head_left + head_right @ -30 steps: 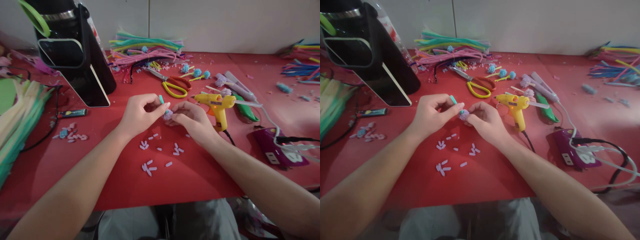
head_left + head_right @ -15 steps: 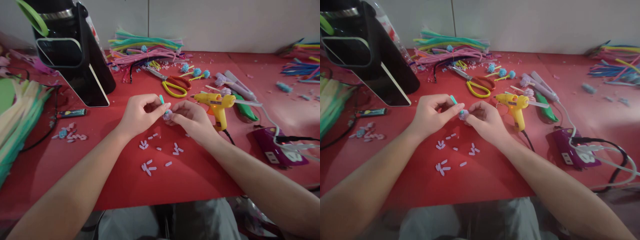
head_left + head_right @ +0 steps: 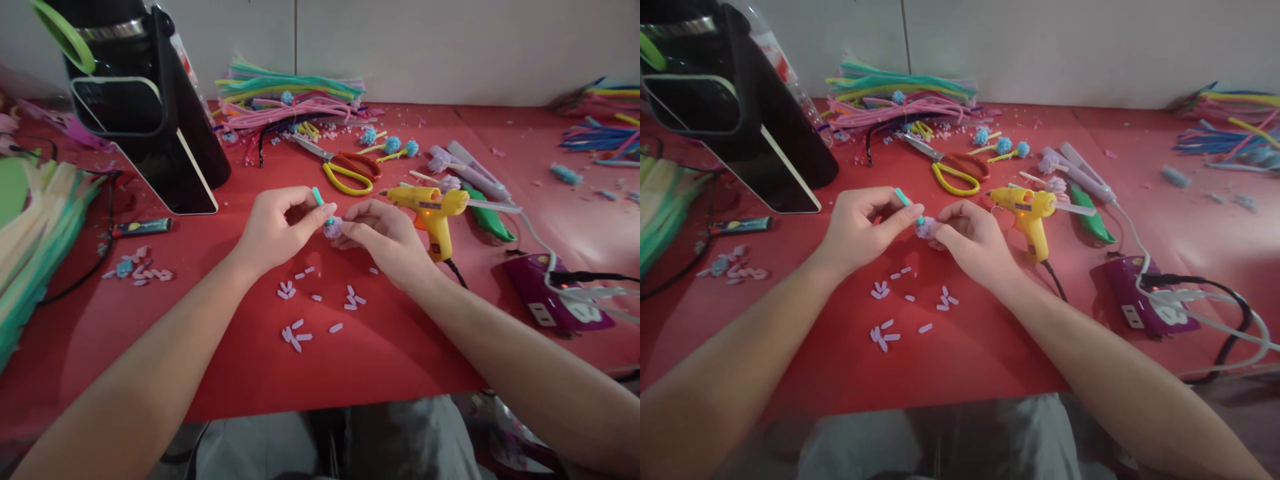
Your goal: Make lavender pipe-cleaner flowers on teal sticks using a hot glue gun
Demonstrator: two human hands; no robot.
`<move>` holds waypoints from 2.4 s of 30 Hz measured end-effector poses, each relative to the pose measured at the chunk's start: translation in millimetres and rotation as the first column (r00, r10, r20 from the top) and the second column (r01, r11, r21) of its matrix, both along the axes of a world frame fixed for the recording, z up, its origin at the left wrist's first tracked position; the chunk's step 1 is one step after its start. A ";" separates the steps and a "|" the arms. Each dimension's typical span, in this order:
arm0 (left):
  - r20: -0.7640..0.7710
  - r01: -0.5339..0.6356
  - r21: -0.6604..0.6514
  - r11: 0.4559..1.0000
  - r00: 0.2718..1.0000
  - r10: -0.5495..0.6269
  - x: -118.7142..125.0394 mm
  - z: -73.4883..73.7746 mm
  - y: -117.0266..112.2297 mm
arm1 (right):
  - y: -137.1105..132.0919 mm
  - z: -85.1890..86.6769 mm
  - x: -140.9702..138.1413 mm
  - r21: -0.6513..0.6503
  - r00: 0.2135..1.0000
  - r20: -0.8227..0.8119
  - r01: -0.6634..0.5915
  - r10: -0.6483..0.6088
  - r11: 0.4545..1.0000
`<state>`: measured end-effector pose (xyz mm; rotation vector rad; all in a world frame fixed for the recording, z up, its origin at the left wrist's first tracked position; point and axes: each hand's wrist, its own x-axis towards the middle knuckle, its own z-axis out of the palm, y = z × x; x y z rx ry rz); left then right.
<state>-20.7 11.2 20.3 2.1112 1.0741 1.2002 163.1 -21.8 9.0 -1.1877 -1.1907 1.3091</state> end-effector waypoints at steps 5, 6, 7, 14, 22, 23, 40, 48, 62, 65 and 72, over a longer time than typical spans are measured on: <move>-0.015 0.014 -0.003 1.000 1.000 -0.014 0.9 0.9 -1.9 | -0.2 -3.4 1.6 0.017 1.000 0.026 -0.014 0.014 1.000; -0.018 0.015 -0.002 1.000 1.000 -0.015 0.9 0.7 -2.0 | -0.4 -3.6 1.6 0.020 0.999 0.031 -0.015 0.014 1.000; -0.020 0.016 -0.002 1.000 1.000 -0.016 0.8 0.5 -2.0 | -0.5 -3.6 1.5 0.022 0.999 0.038 -0.013 0.013 1.000; -0.017 0.030 -0.014 0.999 0.999 -0.030 0.1 1.0 -1.1 | -0.3 -2.1 0.8 0.017 1.000 0.019 0.003 -0.004 1.000; -0.018 0.057 -0.041 0.998 0.998 -0.058 1.2 3.4 -3.0 | 0.6 -4.4 2.9 0.033 0.999 0.046 0.003 -0.004 0.999; -0.017 0.059 -0.043 0.997 0.998 -0.060 1.5 3.5 -3.3 | 0.4 -4.7 2.8 0.035 0.999 0.049 0.000 -0.002 0.999; 0.079 0.051 -0.080 0.996 0.996 -0.045 -0.9 -0.1 3.0 | -0.7 -4.6 3.3 0.069 0.995 0.096 -0.003 -0.004 0.998; 0.116 0.028 -0.135 0.990 0.993 -0.012 1.0 1.1 0.0 | -0.8 -6.1 4.1 0.087 0.993 0.118 -0.009 -0.002 0.996; 0.180 0.012 -0.171 0.985 0.984 0.020 2.0 1.7 -1.2 | -0.5 -5.1 3.6 0.091 0.993 0.115 -0.007 -0.003 0.996; 0.185 0.028 -0.171 0.985 0.983 0.005 2.8 1.9 -1.8 | -0.9 -5.7 3.4 0.090 0.993 0.115 -0.008 -0.003 0.996; 0.171 -0.018 -0.175 0.984 0.984 0.048 -4.2 -1.4 6.0 | -0.1 -3.4 2.6 0.056 0.995 0.104 -0.011 0.005 0.998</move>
